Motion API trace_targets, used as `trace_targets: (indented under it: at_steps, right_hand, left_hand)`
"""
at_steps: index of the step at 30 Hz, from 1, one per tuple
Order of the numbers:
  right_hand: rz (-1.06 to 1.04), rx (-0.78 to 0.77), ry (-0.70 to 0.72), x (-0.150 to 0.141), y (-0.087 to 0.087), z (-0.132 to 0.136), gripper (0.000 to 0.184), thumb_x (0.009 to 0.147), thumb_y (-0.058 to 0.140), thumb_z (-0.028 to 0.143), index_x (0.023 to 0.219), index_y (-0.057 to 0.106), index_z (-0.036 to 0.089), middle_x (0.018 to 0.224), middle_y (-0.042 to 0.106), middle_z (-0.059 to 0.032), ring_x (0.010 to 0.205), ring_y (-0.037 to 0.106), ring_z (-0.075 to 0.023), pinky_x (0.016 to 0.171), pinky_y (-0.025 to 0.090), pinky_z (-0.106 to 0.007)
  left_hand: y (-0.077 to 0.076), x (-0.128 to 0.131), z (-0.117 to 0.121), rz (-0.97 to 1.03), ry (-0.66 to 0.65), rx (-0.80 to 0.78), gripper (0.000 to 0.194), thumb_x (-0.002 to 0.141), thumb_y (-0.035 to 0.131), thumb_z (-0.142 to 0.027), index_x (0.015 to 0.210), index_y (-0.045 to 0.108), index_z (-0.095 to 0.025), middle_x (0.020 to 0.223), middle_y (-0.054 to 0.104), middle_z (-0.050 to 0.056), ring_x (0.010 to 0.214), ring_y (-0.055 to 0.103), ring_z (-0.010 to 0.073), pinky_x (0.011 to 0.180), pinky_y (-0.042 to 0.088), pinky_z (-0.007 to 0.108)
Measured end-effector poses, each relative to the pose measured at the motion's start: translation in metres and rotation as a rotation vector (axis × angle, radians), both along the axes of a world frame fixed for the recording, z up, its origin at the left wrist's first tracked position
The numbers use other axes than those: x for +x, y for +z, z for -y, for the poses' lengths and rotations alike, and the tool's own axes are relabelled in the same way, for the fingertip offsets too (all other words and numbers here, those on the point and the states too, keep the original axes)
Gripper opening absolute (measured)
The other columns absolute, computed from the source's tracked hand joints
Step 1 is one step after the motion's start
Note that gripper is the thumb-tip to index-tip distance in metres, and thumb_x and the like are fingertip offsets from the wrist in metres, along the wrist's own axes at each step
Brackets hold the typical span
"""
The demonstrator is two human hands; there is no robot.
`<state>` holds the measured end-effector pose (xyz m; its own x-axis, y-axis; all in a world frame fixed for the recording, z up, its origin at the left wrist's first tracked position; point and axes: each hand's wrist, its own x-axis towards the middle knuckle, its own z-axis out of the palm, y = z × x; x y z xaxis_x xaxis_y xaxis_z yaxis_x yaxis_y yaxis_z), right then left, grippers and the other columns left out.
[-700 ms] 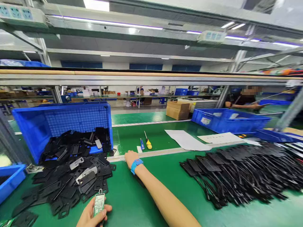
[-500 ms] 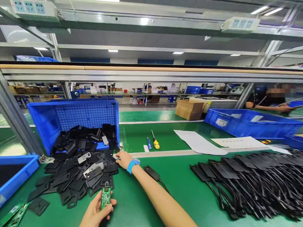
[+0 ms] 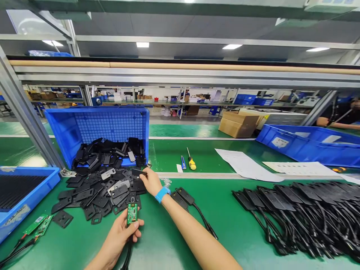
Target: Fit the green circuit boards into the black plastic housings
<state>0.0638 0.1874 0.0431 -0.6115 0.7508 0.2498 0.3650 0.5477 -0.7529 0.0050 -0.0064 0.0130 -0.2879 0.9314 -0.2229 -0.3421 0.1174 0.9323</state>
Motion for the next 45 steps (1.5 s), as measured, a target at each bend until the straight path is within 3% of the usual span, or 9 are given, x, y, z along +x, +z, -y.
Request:
trace_targets:
  at_steps: [4, 9, 17, 24, 29, 35, 40, 42, 45]
  right_hand:
    - [-0.166, -0.194, 0.084, 0.047, 0.011, 0.033, 0.021, 0.086, 0.051, 0.036, 0.095, 0.048, 0.017, 0.069, 0.051, 0.0024, 0.058, 0.054, -0.0119, 0.049, 0.046, -0.022]
    - [-0.395, -0.542, 0.152, 0.083, 0.009, 0.072, 0.033, 0.081, 0.061, 0.045, 0.093, 0.057, 0.014, 0.067, 0.052, 0.0011, 0.053, 0.047, -0.0082, 0.043, 0.038, -0.018]
    - [-0.468, -0.656, 0.102, 0.078, -0.022, 0.098, 0.034, 0.077, 0.067, 0.046, 0.088, 0.054, 0.016, 0.068, 0.055, 0.0016, 0.055, 0.053, -0.0095, 0.042, 0.041, -0.017]
    - [-0.458, -0.712, 0.087, 0.078, -0.019, 0.1, 0.041, 0.075, 0.068, 0.049, 0.095, 0.051, 0.018, 0.074, 0.052, 0.0026, 0.054, 0.056, -0.0099, 0.044, 0.046, -0.02]
    - [-0.357, -0.801, 0.199, 0.078, -0.02, 0.099, 0.047, 0.083, 0.049, 0.061, 0.086, 0.056, 0.015, 0.063, 0.05, 0.0018, 0.05, 0.047, -0.0086, 0.044, 0.036, -0.019]
    - [-0.296, -0.682, 0.119, 0.077, -0.021, 0.103, 0.043, 0.088, 0.044, 0.055, 0.08, 0.056, 0.015, 0.058, 0.044, 0.0032, 0.048, 0.038, -0.0091, 0.046, 0.031, -0.022]
    - [-0.104, -0.167, 0.056, 0.073, -0.017, 0.115, 0.056, 0.084, 0.055, 0.033, 0.135, 0.039, 0.018, 0.106, 0.052, -0.0091, 0.086, 0.055, -0.0192, 0.079, 0.048, -0.032]
    - [0.02, -0.024, 0.057, 0.075, -0.016, 0.113, 0.061, 0.084, 0.051, 0.026, 0.141, 0.03, 0.016, 0.114, 0.049, -0.0122, 0.098, 0.053, -0.0222, 0.088, 0.047, -0.035]
    - [0.26, 0.201, -0.028, 0.088, -0.019, 0.099, 0.053, 0.085, 0.045, 0.019, 0.136, 0.036, 0.007, 0.114, 0.05, -0.0173, 0.105, 0.052, -0.0271, 0.092, 0.045, -0.039]
  left_hand:
    - [0.007, 0.002, 0.003, 0.024, -0.06, -0.017, 0.064, 0.065, 0.079, -0.04, 0.113, 0.049, -0.01, 0.097, 0.066, 0.015, 0.063, 0.061, 0.0129, 0.054, 0.047, 0.022]
    - [0.013, 0.005, 0.005, 0.045, -0.151, -0.017, 0.057, 0.06, 0.084, -0.03, 0.106, 0.057, -0.01, 0.096, 0.066, 0.013, 0.071, 0.063, 0.0163, 0.062, 0.05, 0.025]
    - [0.019, 0.009, 0.004, 0.053, -0.235, 0.021, 0.059, 0.056, 0.086, -0.022, 0.107, 0.06, -0.012, 0.104, 0.066, 0.013, 0.088, 0.063, 0.0204, 0.082, 0.051, 0.031]
    - [0.014, 0.012, 0.004, -0.101, -0.252, -0.005, 0.046, 0.07, 0.076, -0.033, 0.106, 0.058, -0.011, 0.096, 0.065, 0.013, 0.068, 0.062, 0.0158, 0.054, 0.049, 0.022]
    - [0.017, 0.013, 0.007, -0.242, -0.24, -0.032, 0.045, 0.078, 0.066, -0.036, 0.116, 0.054, -0.015, 0.096, 0.064, 0.012, 0.077, 0.065, 0.0208, 0.057, 0.052, 0.025]
    - [0.014, 0.014, 0.006, -0.265, -0.227, -0.059, 0.051, 0.078, 0.064, -0.039, 0.121, 0.051, -0.013, 0.09, 0.066, 0.013, 0.069, 0.066, 0.0212, 0.057, 0.053, 0.029]
    - [0.008, 0.017, 0.004, -0.054, -0.21, 0.061, 0.085, 0.072, 0.073, -0.027, 0.143, 0.026, -0.022, 0.122, 0.057, 0.015, 0.095, 0.063, 0.0229, 0.081, 0.052, 0.032]
    - [0.01, 0.017, 0.005, -0.069, -0.243, 0.06, 0.098, 0.069, 0.073, -0.02, 0.147, 0.013, -0.024, 0.13, 0.052, 0.017, 0.102, 0.06, 0.0235, 0.084, 0.05, 0.032]
    - [0.021, 0.011, 0.01, -0.328, -0.241, 0.009, 0.087, 0.068, 0.067, -0.013, 0.144, 0.025, -0.022, 0.137, 0.045, 0.019, 0.109, 0.056, 0.0253, 0.081, 0.05, 0.032]
